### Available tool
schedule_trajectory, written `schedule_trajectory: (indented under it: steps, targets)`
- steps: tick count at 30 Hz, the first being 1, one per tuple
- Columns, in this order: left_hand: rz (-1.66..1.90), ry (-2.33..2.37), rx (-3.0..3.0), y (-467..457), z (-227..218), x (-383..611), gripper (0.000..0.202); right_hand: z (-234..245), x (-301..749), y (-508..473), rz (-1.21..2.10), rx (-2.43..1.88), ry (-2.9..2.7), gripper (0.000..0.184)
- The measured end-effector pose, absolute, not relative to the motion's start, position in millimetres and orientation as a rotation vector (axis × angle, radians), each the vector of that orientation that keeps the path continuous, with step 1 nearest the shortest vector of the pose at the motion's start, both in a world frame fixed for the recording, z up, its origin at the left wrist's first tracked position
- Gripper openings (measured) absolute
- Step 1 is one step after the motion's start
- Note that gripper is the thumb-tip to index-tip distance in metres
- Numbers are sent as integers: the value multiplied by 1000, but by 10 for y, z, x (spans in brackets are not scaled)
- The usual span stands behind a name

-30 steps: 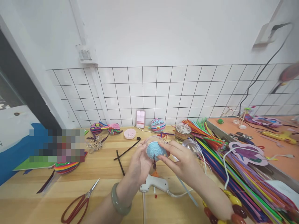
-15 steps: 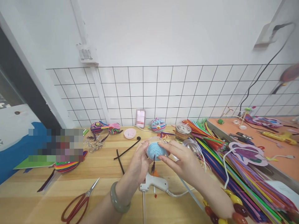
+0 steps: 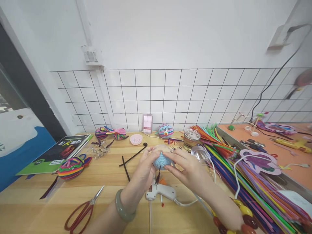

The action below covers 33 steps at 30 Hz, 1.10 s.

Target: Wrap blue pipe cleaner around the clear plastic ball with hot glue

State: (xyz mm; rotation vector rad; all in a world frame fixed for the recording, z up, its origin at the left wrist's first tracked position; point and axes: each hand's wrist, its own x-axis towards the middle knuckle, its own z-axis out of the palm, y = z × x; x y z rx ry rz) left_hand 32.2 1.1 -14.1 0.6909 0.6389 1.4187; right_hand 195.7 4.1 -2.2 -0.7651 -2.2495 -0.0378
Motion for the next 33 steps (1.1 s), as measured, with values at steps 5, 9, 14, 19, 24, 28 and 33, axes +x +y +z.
schedule_trajectory:
  steps: [5, 9, 14, 19, 24, 28, 33]
  targets:
    - [1428, 709, 711, 8, -129, 321, 42, 1, 1992, 48, 39, -798, -2283, 33]
    - [1448, 760, 741, 20, -141, 296, 50, 29, 2041, 56, 148, -823, -2288, 44]
    - [1449, 851, 768, 30, -131, 271, 55, 50, 2130, 111, -92, -847, -2239, 33]
    - [1357, 875, 833, -4, -152, 288, 51, 54, 2183, 172, -393, -753, -2207, 21]
    - [1344, 824, 771, 30, -124, 255, 40, 89, 2135, 93, -433, -698, -2073, 31]
    - [1433, 820, 712, 139, -32, 86, 31, 107, 2070, 5, -261, -660, -2051, 24]
    - [1701, 792, 750, 240, 114, -195, 27, -87, 1909, 11, 159, -1325, -2449, 19]
